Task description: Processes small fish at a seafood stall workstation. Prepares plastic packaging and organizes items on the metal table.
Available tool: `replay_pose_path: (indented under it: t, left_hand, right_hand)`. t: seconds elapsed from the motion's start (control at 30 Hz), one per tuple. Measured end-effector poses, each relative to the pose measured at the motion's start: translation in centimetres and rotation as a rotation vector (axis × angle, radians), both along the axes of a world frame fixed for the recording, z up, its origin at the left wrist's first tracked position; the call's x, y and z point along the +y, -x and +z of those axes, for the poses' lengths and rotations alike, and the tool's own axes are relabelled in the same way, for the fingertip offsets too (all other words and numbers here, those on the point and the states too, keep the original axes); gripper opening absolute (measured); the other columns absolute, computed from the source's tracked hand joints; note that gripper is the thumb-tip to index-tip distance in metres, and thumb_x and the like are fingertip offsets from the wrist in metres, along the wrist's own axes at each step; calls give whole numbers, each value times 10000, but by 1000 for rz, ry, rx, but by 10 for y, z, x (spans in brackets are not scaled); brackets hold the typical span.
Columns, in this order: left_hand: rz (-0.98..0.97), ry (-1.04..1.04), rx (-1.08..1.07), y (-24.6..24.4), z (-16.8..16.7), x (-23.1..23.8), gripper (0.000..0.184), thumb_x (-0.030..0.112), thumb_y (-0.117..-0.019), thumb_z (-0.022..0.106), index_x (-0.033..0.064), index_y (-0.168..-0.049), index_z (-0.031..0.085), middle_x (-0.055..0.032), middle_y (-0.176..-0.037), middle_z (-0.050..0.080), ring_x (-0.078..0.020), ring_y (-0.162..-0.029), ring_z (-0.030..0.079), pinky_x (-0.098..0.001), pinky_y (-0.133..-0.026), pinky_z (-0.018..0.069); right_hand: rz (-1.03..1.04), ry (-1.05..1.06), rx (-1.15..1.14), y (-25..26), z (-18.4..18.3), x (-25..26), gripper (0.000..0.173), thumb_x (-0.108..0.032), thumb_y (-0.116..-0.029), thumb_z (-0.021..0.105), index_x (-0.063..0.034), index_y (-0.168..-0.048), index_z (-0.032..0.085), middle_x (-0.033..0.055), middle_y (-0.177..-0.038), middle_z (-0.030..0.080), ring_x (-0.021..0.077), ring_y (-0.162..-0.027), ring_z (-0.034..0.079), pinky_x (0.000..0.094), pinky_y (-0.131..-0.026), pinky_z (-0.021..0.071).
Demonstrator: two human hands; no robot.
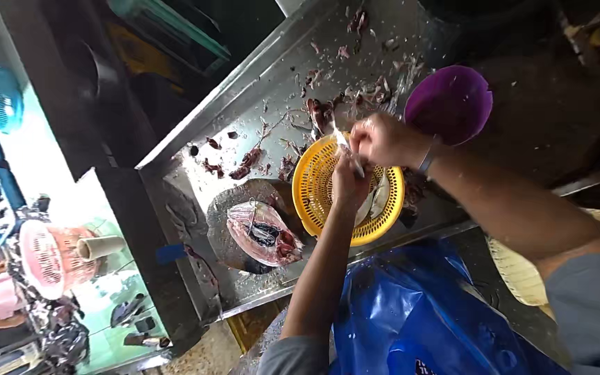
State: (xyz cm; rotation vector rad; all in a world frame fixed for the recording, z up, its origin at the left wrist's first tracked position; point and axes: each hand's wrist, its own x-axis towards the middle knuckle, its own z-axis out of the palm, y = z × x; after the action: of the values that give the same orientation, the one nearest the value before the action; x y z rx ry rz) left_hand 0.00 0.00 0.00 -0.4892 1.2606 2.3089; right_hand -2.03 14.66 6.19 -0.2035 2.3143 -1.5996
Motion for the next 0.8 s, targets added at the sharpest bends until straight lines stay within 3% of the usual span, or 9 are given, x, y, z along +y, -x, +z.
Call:
replay_pose_path:
  t: [0.03,0.07,0.13,0.23,0.37,0.5,0.6,0.7,0.8]
  left_hand:
    - [-17,-6,13,-5,-3,-2,462,460,-1120,279,125,-1189,590,-30,-1037,678,-141,-964,663,-372,-885,570]
    - [-23,6,20,-12,-7,-5,481,481,-1115,290,119,-1191,598,-29,-1056,688,-141,-1006,666,-388,-924,564]
    - [16,24,-4,-28,-18,-14,431,461,-1113,332,122,-1151,595,-25,-1028,680,-136,-996,659,-381,-925,555]
    - [108,12,-39,-47,-24,-28,398,406,-1127,315,115,-1114,586,-42,-1012,695,-151,-977,675,-372,-907,560]
    - [154,134,-2,-57,-19,-39,259,357,-1115,392,142,-1090,533,-39,-887,630,-162,-802,647,-358,-728,574]
    - [159,218,164,-62,-20,-51,161,256,-1114,406,162,-1231,463,2,-914,586,-116,-827,626,-333,-795,567]
    - [168,272,235,-68,-22,-52,285,232,-1106,427,151,-1378,407,-8,-1014,602,-102,-906,636,-328,-851,564]
    - [200,312,195,-73,-26,-54,356,229,-1110,423,129,-1448,369,-39,-1086,606,-118,-971,633,-337,-898,550]
    - [229,344,124,-79,-32,-56,286,266,-1115,423,140,-1371,436,-28,-1044,611,-116,-946,626,-341,-877,547]
  right_hand:
    - [-8,-99,47,-13,-15,-13,119,-116,-908,669,-21,-965,714,151,-895,705,301,-849,695,556,-774,569]
    - [-31,-140,60,-25,-29,-22,144,-146,-865,714,-27,-945,713,152,-887,702,316,-865,693,573,-778,564]
    - [-74,-125,17,-43,-50,-37,220,-123,-818,753,-8,-999,706,165,-940,703,330,-920,692,574,-820,563]
    - [-197,73,-83,-64,-75,-57,207,-78,-785,739,-20,-982,713,128,-893,709,271,-830,690,527,-761,569]
    - [-374,332,-176,-82,-90,-75,118,-20,-823,711,-6,-940,719,106,-860,718,197,-737,685,440,-703,590]
    - [-299,330,-143,-88,-91,-86,173,-132,-825,752,-26,-962,746,90,-848,732,189,-698,694,436,-674,604]
    - [-265,369,-207,-86,-94,-89,154,-125,-870,773,-4,-960,748,99,-849,729,169,-717,685,404,-691,594]
    - [-164,297,-241,-82,-102,-95,173,-137,-899,749,13,-977,712,125,-852,692,215,-760,660,456,-732,561]
    - [-82,126,-154,-84,-117,-106,254,-222,-954,679,7,-1062,690,169,-910,699,310,-868,690,557,-815,558]
